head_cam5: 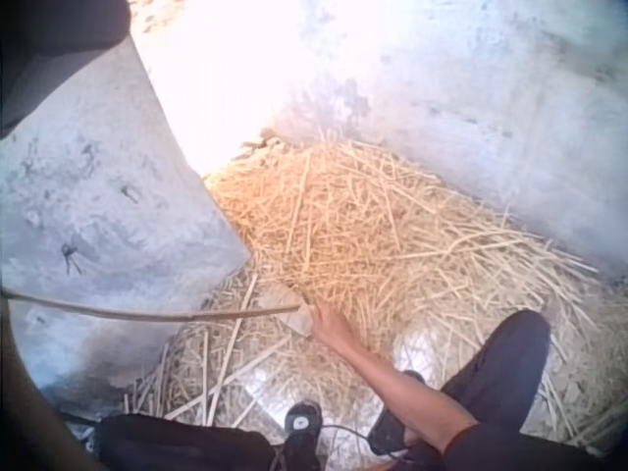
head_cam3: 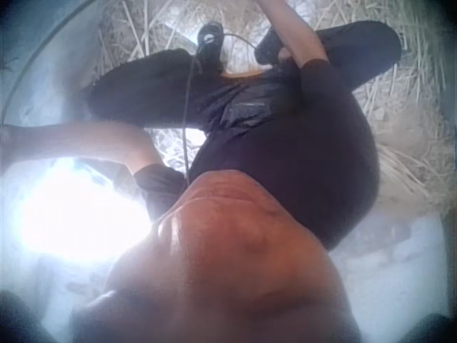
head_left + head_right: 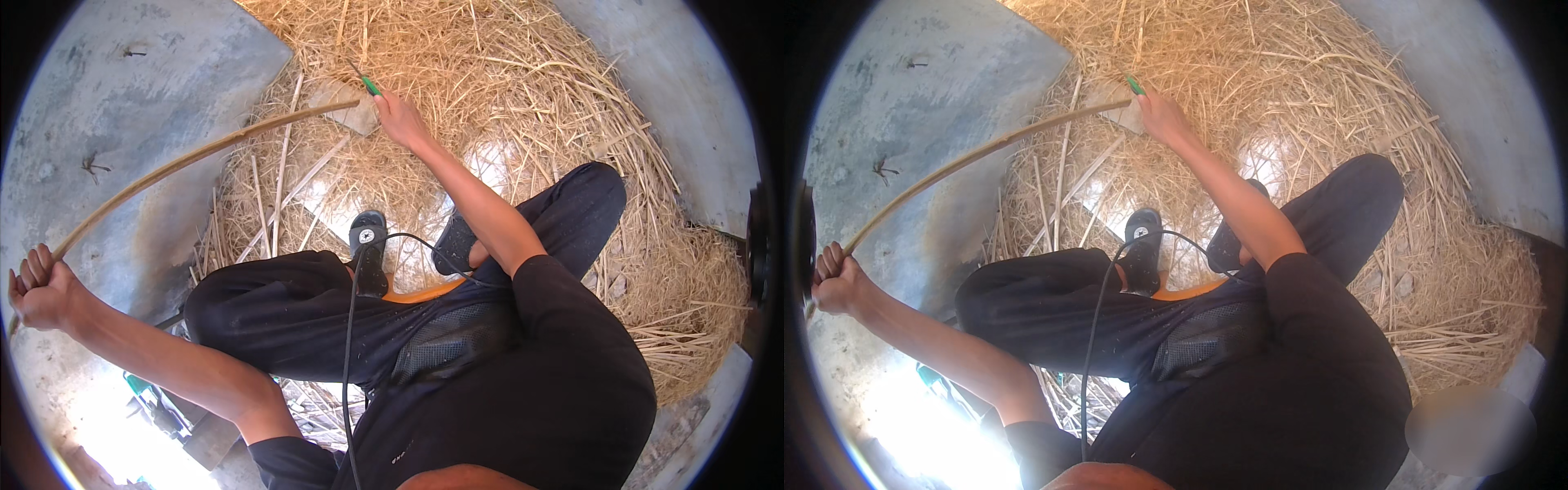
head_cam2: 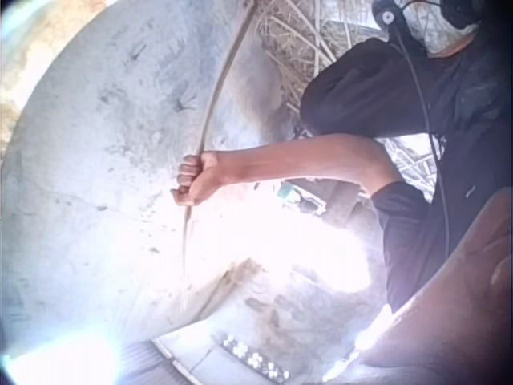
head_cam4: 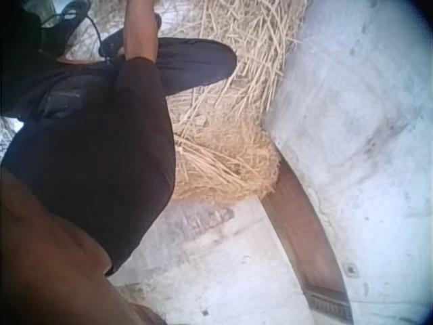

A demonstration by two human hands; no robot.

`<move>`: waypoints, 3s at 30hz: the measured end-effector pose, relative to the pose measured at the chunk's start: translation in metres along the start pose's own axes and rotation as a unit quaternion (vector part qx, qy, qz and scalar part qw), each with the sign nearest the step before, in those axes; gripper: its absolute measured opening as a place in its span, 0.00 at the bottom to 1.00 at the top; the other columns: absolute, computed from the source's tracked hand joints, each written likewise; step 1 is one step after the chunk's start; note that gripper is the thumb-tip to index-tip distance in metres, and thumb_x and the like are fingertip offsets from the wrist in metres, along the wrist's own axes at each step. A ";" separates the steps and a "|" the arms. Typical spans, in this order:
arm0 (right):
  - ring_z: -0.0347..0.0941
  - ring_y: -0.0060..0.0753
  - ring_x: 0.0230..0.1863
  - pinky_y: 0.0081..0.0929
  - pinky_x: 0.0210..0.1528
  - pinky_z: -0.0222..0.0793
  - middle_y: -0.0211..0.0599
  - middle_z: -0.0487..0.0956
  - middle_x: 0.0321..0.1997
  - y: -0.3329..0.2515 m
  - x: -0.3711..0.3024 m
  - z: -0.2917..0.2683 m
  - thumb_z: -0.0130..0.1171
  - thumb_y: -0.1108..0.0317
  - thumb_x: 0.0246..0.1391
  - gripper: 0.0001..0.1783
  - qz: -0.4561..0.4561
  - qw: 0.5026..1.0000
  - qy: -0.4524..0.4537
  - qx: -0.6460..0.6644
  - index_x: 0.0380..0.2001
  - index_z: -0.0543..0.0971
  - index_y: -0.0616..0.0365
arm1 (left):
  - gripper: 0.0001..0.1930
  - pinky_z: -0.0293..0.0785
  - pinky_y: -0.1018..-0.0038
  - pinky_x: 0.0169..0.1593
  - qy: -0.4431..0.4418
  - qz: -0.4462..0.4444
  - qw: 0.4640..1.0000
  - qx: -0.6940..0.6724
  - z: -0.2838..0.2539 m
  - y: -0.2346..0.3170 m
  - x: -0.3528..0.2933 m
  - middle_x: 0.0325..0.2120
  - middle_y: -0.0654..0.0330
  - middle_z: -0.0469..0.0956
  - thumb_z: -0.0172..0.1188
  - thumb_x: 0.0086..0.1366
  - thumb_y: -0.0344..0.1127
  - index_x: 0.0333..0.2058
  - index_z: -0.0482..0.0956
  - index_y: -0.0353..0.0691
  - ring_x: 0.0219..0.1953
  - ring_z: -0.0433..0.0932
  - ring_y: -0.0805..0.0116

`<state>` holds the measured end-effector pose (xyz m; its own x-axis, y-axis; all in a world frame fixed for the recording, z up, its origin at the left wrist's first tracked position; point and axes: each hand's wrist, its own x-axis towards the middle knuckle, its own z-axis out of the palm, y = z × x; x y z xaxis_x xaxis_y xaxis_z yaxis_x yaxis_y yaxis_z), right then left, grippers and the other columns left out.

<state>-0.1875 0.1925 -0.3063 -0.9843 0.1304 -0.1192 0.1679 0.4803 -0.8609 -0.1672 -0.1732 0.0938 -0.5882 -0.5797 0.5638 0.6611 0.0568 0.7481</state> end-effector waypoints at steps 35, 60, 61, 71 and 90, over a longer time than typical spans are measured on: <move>0.75 0.41 0.28 0.36 0.28 0.71 0.51 0.75 0.29 0.027 -0.019 0.035 0.37 0.60 0.61 0.20 0.150 0.937 -0.261 -0.178 0.40 0.69 0.66 | 0.21 0.38 0.74 0.19 -0.005 -0.004 1.000 0.007 0.070 0.008 -0.093 0.09 0.69 0.39 0.45 0.57 0.34 0.14 0.40 0.49 0.14 0.37 0.76; 0.65 0.41 0.13 0.37 0.19 0.57 0.45 0.66 0.12 -0.132 -0.174 -0.046 0.42 0.65 0.60 0.12 -0.216 0.973 0.014 0.081 0.40 0.67 0.64 | 0.22 0.49 0.81 0.17 0.017 0.061 0.990 0.125 0.058 0.019 -0.225 0.13 0.65 0.56 0.31 0.68 0.57 0.21 0.49 0.47 0.12 0.52 0.77; 0.65 0.40 0.13 0.36 0.19 0.57 0.45 0.66 0.12 -0.133 -0.174 -0.048 0.41 0.65 0.60 0.12 -0.193 0.977 -0.003 0.092 0.40 0.67 0.64 | 0.23 0.51 0.82 0.18 0.023 0.070 0.986 0.150 0.057 0.019 -0.227 0.14 0.64 0.57 0.29 0.67 0.59 0.22 0.49 0.47 0.12 0.54 0.76; 0.64 0.33 0.13 0.32 0.18 0.56 0.40 0.67 0.13 -0.127 -0.164 -0.073 0.41 0.62 0.61 0.14 -0.135 0.981 -0.016 0.139 0.39 0.70 0.63 | 0.17 0.62 0.79 0.20 -0.085 0.125 0.974 0.167 0.074 0.035 -0.244 0.13 0.64 0.56 0.31 0.67 0.55 0.30 0.50 0.49 0.13 0.60 0.75; 0.62 0.38 0.08 0.38 0.12 0.58 0.38 0.66 0.10 -0.114 -0.149 -0.064 0.39 0.61 0.62 0.14 -0.216 0.972 -0.075 -0.062 0.37 0.66 0.64 | 0.24 0.45 0.79 0.18 -0.137 0.107 0.981 0.089 0.084 0.035 -0.257 0.09 0.71 0.47 0.31 0.63 0.65 0.24 0.45 0.50 0.12 0.44 0.80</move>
<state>-0.0562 0.1743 -0.1590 -0.9600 -0.2291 0.1610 -0.2658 0.5651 -0.7810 -0.0316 0.0467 0.0047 -0.5649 -0.3000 0.7687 0.7050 0.3086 0.6385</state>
